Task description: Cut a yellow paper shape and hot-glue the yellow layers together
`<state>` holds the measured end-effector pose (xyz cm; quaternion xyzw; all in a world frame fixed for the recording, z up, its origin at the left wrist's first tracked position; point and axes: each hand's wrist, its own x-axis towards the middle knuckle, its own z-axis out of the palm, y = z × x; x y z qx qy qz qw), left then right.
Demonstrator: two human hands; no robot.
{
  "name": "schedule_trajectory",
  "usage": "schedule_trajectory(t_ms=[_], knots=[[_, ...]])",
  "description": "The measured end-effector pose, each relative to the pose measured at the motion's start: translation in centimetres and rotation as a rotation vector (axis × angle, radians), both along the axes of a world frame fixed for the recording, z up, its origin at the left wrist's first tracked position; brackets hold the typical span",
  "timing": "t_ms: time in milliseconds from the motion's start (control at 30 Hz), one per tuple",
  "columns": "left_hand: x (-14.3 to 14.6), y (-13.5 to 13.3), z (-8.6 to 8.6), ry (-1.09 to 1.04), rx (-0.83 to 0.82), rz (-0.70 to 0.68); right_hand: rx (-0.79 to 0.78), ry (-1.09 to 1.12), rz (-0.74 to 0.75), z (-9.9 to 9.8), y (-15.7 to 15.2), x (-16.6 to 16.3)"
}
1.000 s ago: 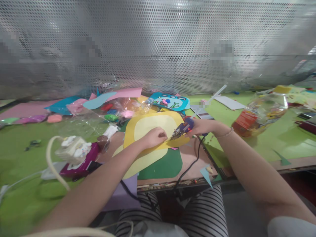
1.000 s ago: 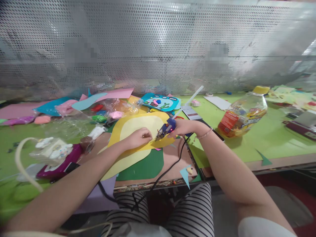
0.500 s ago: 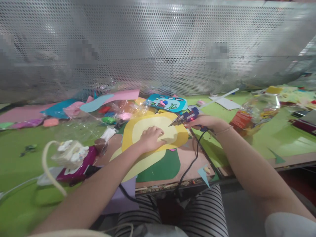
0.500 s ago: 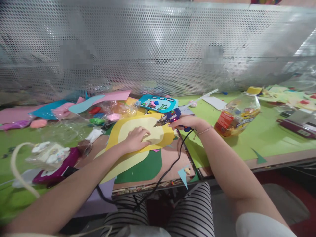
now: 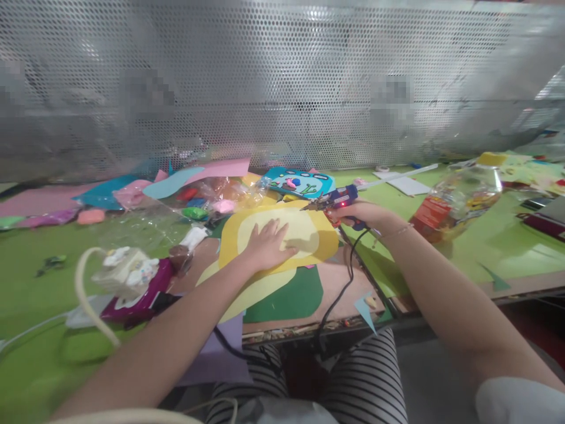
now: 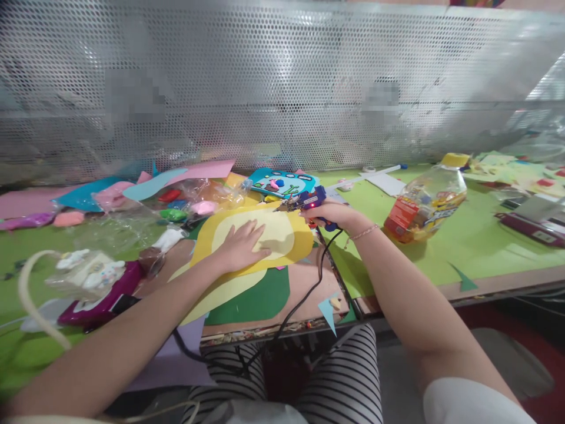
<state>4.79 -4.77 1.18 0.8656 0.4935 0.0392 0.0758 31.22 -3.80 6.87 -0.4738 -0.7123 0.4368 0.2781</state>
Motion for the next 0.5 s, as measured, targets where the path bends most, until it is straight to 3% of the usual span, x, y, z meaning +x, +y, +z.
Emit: schedule_trajectory(t_ms=[500], knots=[[-0.7, -0.4, 1.1, 0.042, -0.083, -0.058, -0.064, 0.073, -0.049, -1.3, 0.8, 0.5]])
